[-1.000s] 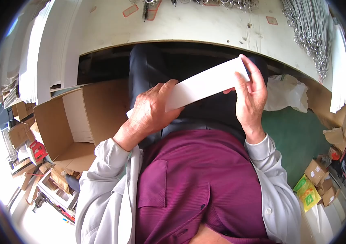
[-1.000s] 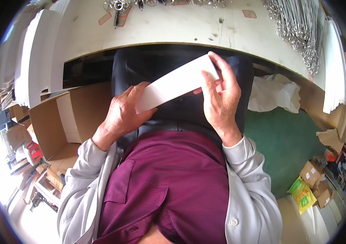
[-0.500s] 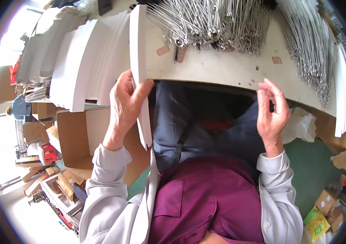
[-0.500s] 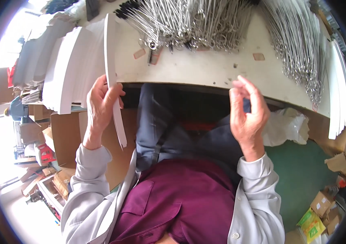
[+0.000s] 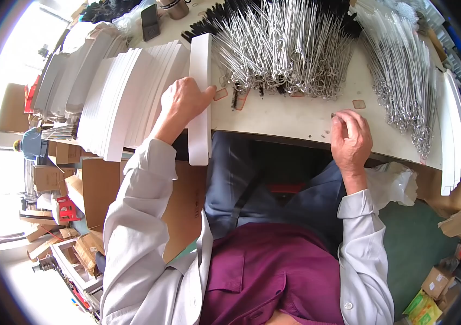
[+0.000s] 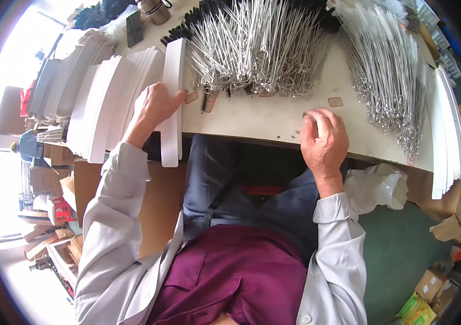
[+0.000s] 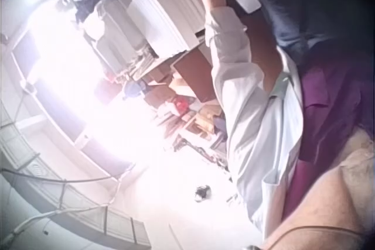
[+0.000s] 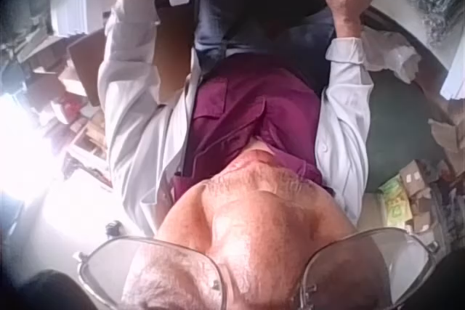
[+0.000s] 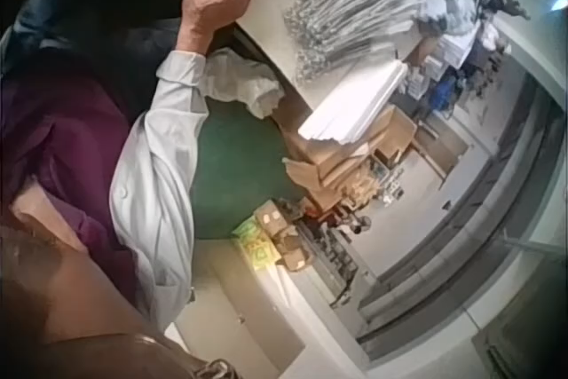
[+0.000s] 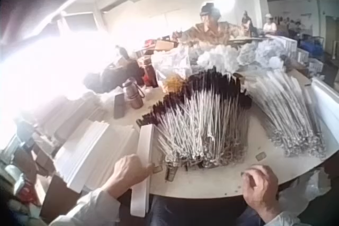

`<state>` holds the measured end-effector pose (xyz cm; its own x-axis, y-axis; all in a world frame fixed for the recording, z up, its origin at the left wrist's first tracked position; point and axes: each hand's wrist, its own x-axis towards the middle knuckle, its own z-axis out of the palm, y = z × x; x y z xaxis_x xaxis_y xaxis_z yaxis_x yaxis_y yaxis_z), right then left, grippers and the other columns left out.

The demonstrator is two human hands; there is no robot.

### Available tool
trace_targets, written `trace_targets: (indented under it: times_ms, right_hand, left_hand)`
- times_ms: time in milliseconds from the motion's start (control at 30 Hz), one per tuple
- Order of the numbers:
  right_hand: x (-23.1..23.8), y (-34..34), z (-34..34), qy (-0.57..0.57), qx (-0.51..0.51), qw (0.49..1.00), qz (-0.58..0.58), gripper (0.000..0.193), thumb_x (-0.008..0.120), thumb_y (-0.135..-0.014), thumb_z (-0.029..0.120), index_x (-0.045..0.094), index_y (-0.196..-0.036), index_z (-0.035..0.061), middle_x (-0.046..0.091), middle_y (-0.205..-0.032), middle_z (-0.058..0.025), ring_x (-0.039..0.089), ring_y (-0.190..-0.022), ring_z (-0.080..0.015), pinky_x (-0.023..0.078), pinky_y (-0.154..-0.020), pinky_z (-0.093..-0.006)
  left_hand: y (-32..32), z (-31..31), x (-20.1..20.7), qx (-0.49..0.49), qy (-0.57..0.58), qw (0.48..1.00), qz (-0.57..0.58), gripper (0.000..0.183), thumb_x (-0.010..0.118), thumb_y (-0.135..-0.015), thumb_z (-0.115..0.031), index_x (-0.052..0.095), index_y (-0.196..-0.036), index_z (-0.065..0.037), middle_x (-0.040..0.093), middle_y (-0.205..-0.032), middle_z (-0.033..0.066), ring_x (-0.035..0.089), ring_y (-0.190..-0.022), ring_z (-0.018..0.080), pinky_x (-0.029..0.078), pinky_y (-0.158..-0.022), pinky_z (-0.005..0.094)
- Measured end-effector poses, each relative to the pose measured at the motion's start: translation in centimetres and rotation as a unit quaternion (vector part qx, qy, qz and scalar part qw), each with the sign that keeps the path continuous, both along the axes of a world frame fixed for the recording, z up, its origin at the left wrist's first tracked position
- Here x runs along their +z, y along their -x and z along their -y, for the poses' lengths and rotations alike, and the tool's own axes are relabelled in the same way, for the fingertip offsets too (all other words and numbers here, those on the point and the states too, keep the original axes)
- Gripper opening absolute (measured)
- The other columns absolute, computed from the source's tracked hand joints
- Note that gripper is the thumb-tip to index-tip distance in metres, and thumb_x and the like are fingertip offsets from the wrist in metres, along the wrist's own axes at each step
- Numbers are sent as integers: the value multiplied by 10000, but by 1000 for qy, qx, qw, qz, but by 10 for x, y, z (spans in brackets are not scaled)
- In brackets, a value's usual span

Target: Packaging long thin brushes into white cardboard sleeves.

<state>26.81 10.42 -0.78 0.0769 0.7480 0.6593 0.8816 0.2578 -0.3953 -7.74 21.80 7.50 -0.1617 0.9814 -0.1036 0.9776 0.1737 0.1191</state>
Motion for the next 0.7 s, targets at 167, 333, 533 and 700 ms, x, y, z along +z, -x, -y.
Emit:
trace_targets:
  times_ms: [167,333,533,700]
  right_hand:
    - [2,3,-1,-5,-2,1000,3,85,724,-878,94,721,-960,71,719,-1025,-52,683,-901,-278,564,-792,-386]
    - [0,1,0,-12,-11,1000,14,75,723,-876,96,723,-945,68,720,-1006,-56,681,-878,-282,564,-776,-386]
    - [0,3,-2,-17,-2,1000,3,66,715,-873,102,719,-923,59,717,-986,-65,673,-859,-286,562,-765,-384]
    - [-1,3,-3,-19,6,1000,1,75,712,-873,100,707,-938,62,711,-989,-65,666,-857,-289,559,-762,-387]
  left_hand:
    - [19,-19,-8,15,-4,999,-36,609,695,-843,-528,766,-951,67,756,-952,259,743,-944,407,585,-857,466]
    - [-2,-11,6,-25,-58,993,-102,569,717,-883,-466,726,-1039,81,748,-933,260,737,-947,413,575,-850,483]
    - [-51,-15,21,-268,-143,935,181,397,753,-897,-330,704,-1104,5,718,-797,239,751,-772,346,592,-750,430]
    - [-114,-15,28,-295,-131,930,173,322,801,-852,-289,738,-1012,-16,695,-711,153,728,-686,292,574,-668,391]
